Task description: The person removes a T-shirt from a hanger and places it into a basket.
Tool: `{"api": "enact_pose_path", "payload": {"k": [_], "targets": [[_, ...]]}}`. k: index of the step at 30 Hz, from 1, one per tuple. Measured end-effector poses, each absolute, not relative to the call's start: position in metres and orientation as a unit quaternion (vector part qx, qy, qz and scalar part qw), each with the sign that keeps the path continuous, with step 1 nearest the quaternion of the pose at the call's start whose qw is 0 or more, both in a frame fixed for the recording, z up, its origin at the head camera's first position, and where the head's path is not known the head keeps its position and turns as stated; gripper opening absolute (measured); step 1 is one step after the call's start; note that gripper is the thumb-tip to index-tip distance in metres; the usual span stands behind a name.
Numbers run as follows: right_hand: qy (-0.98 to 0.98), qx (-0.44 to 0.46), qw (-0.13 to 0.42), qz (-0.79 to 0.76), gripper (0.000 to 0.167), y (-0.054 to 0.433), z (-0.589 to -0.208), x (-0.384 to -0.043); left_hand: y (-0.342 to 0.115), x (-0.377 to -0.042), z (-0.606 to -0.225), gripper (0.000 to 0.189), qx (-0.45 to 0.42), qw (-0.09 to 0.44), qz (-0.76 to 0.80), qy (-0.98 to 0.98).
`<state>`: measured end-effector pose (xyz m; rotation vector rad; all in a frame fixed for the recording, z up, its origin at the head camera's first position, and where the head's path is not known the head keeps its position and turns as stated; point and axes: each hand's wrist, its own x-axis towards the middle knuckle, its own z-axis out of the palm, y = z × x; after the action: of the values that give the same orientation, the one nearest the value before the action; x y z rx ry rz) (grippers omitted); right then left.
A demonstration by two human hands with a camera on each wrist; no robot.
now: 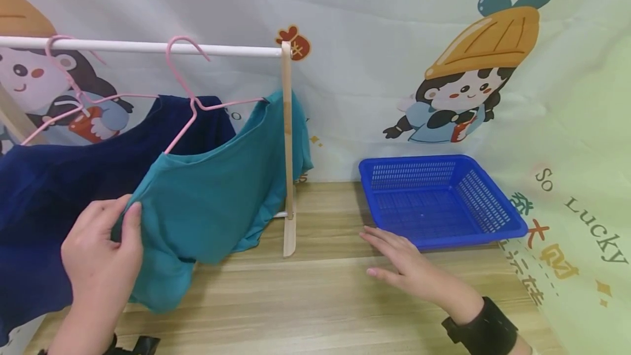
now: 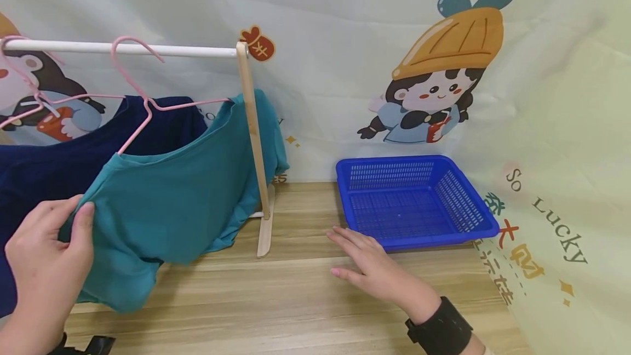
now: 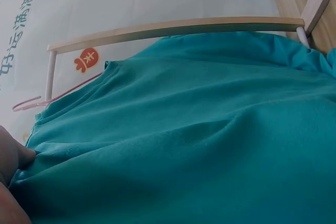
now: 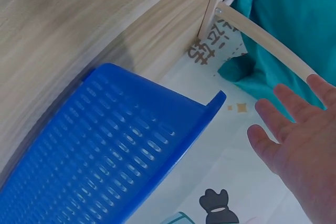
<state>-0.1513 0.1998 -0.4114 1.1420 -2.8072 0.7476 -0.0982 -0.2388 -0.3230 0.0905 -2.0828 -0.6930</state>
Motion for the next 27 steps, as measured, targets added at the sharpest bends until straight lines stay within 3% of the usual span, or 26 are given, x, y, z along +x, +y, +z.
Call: {"api": "enact_pose_path", "payload": {"k": [22,27], "targets": [[-0.903,0.357,0.006,0.24,0.062,0.203,-0.416,-0.15,-0.273,-0.073,-0.367,0.021,0.05,0.397,-0.301,-0.866],[-0.903,0.355,0.008,0.242,0.062,0.204,-0.417,-0.149,-0.281,-0.066,-0.366,0.022,0.114,0.342,-0.28,-0.889]]}}
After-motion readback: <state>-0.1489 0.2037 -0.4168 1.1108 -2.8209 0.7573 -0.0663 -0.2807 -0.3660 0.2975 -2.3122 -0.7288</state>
